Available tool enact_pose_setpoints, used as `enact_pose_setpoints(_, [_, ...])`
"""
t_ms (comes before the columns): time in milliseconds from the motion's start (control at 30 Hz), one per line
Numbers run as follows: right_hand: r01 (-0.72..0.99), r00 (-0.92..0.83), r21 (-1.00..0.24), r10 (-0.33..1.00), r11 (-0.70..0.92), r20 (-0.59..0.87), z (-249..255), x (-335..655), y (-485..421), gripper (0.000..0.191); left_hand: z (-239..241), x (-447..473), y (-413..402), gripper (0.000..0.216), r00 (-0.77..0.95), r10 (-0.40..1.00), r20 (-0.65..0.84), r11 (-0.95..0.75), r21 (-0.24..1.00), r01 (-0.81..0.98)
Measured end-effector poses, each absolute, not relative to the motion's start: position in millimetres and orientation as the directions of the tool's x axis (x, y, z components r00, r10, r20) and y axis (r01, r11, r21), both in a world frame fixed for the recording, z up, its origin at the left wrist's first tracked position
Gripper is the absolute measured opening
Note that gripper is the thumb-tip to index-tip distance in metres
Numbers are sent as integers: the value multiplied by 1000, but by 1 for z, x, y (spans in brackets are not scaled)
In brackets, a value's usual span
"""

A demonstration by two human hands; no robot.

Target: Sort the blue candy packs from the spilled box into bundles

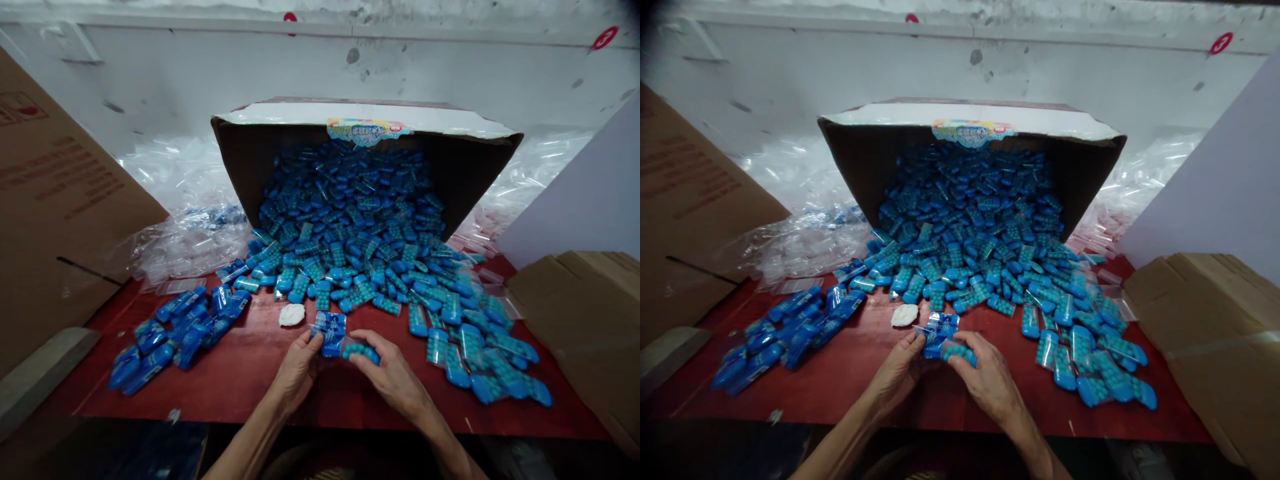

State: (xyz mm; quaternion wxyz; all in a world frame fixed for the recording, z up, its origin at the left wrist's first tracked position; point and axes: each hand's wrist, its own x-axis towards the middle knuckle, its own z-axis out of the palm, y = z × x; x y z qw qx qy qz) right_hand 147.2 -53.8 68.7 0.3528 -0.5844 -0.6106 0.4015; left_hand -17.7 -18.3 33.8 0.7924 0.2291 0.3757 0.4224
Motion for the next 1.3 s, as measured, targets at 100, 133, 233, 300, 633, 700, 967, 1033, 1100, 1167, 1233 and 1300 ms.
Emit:
enact_pose_setpoints(100, [421, -68, -907, 996, -16, -49, 69, 147, -55, 28, 32, -18, -19, 20, 347, 829, -439, 559, 680, -476])
enact_pose_setpoints(133, [414, -73, -910, 996, -25, -60, 70, 147, -55, 28, 32, -18, -19, 22, 343, 823, -452, 567, 678, -469])
enact_pose_setpoints(233, [390, -89, -919, 991, -60, -102, 71, 147, -54, 27, 31, -17, -20, 25, 329, 815, -477, 579, 676, -455])
enact_pose_setpoints(300, [369, -96, -926, 988, -77, -120, 70, 147, -52, 26, 32, -16, -21, 25, 314, 818, -483, 576, 681, -453])
enact_pose_setpoints(633, [388, -132, -922, 989, -14, -71, 74, 151, -55, 30, 36, -17, -18, 21, 335, 842, -423, 538, 712, -452])
enact_pose_setpoints(700, [382, -136, -924, 988, -18, -76, 73, 151, -54, 28, 36, -18, -17, 20, 343, 841, -418, 539, 694, -477])
enact_pose_setpoints(967, [329, -101, -939, 985, -101, -142, 64, 150, -51, 24, 32, -19, -19, 11, 369, 845, -388, 532, 684, -499])
enact_pose_setpoints(1033, [324, -105, -940, 984, -104, -145, 63, 150, -51, 24, 31, -20, -19, 13, 376, 835, -401, 546, 683, -485])
enact_pose_setpoints(1100, [332, -112, -938, 983, -99, -143, 64, 151, -52, 25, 30, -21, -19, 16, 385, 824, -416, 563, 680, -469])
enact_pose_setpoints(1167, [342, -130, -936, 982, -86, -138, 65, 151, -52, 26, 30, -22, -19, 18, 395, 816, -423, 574, 678, -459])
enact_pose_setpoints(1233, [346, -147, -935, 979, -82, -140, 67, 151, -52, 27, 31, -22, -20, 19, 401, 815, -419, 574, 682, -453])
enact_pose_setpoints(1300, [341, -145, -936, 978, -92, -149, 67, 151, -52, 27, 31, -22, -20, 19, 400, 820, -408, 564, 690, -452])
